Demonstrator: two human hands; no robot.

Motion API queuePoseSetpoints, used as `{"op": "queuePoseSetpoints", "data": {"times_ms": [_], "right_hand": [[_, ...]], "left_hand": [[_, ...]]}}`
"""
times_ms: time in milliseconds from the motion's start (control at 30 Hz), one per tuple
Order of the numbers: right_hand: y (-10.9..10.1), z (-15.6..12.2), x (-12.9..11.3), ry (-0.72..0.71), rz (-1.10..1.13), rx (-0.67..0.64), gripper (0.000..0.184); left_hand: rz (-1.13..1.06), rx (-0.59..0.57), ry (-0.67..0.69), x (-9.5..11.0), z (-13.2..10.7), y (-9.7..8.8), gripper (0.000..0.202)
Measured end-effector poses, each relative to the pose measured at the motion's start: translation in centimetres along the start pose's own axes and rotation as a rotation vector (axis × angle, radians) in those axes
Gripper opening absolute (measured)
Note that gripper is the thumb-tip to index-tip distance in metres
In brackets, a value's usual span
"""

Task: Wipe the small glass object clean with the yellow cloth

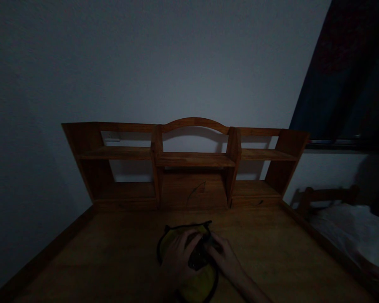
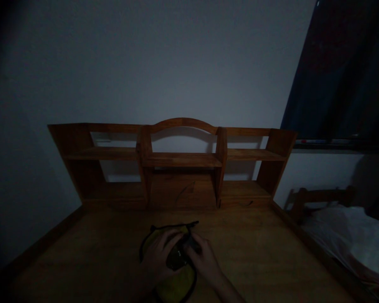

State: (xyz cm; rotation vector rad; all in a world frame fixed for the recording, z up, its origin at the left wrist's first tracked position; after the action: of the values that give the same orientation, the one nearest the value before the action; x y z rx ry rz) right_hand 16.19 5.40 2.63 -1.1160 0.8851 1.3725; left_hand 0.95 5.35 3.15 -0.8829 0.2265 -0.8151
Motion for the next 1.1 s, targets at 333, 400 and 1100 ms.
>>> {"op": "queuePoseSetpoints", "data": {"times_ms": [333, 400, 1100], "right_hand": [[-0.08, -0.10, 0.15, -0.019, -0.029, -0.036, 0.038], [-0.04, -0.15, 0.27, -0.013, -0.014, -0.035, 0.043], [0.08, -0.08, 0.37, -0.055, -0.047, -0.075, 0.042]], "left_hand": [[0.021, -0.011, 0.043, 0.43, -0.24, 0.24, 0.070], [0.037, 0.015, 0.053, 0.51, -0.33, 0.17, 0.071], [-0.006, -0.031, 0.041, 0.42, -0.47, 0.52, 0.072]]}}
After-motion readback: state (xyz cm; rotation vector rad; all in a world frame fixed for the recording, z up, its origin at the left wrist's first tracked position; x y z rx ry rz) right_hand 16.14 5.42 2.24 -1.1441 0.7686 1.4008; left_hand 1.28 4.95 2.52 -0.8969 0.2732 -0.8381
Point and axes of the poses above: each hand's wrist, its own z-axis towards the middle knuckle, its own y-axis out of the palm, x = y × z, the point moved 5 cm from there along z, towards the middle knuckle
